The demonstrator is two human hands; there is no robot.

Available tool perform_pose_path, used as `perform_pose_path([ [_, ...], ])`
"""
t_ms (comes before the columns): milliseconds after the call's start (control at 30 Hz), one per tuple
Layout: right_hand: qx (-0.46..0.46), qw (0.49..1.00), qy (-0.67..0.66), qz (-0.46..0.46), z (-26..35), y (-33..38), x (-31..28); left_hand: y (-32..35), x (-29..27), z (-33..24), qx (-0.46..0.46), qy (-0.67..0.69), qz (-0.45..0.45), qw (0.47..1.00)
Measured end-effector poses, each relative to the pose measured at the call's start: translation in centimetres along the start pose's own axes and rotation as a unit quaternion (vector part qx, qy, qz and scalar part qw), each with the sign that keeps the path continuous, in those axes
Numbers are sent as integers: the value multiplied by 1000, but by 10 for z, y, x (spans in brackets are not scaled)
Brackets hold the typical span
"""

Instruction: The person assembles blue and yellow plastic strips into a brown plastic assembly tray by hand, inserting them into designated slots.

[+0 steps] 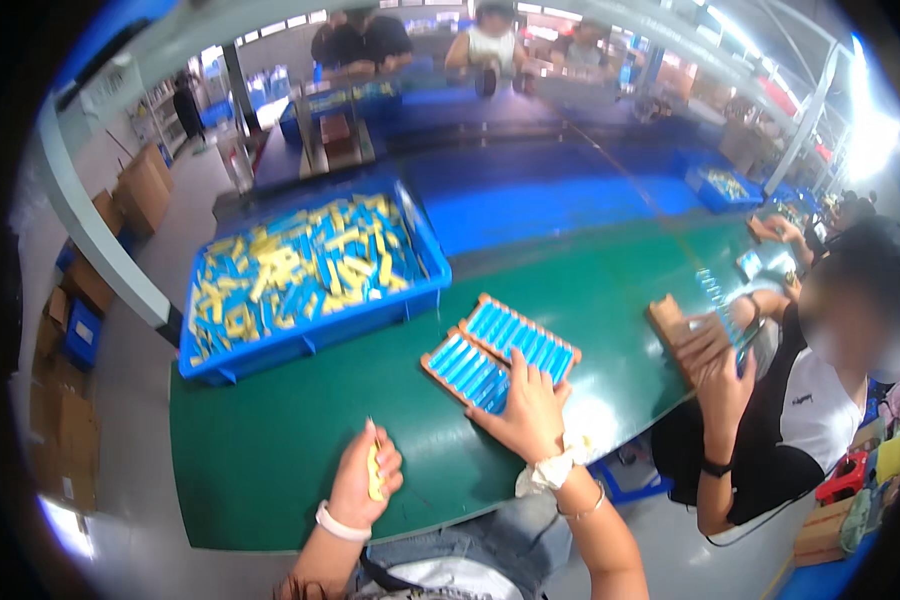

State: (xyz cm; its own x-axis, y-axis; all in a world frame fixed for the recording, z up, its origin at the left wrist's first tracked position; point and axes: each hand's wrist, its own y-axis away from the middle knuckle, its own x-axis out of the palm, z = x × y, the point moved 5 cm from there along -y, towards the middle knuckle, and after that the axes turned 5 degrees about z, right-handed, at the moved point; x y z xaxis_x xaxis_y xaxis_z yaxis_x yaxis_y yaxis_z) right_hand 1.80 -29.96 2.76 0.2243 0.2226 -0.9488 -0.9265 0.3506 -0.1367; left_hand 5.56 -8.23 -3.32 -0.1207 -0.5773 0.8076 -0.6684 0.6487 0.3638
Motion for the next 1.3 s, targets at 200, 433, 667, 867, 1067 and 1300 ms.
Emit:
perform_pose_path([
  [200,84,996,13,-17,-32,-17,9,1,-4,6,-9,-49,18,999],
  [433,159,982,90,-55,-77,-65,-8,8,4,5,14,-91,27,995],
  [667,-154,946,-164,-232,5,-27,-6,15,13,-4,93,-201,-6,975],
  [867,55,570,-784,241,102,19,92,3,34,-29,234,-197,49,951],
  [1067,129,328,-913,207,142,-8,71,-24,48,-57,419,-385,50,821],
  [1300,112,311,-922,201,145,-41,102,-44,41,-62,507,-466,-9,725],
])
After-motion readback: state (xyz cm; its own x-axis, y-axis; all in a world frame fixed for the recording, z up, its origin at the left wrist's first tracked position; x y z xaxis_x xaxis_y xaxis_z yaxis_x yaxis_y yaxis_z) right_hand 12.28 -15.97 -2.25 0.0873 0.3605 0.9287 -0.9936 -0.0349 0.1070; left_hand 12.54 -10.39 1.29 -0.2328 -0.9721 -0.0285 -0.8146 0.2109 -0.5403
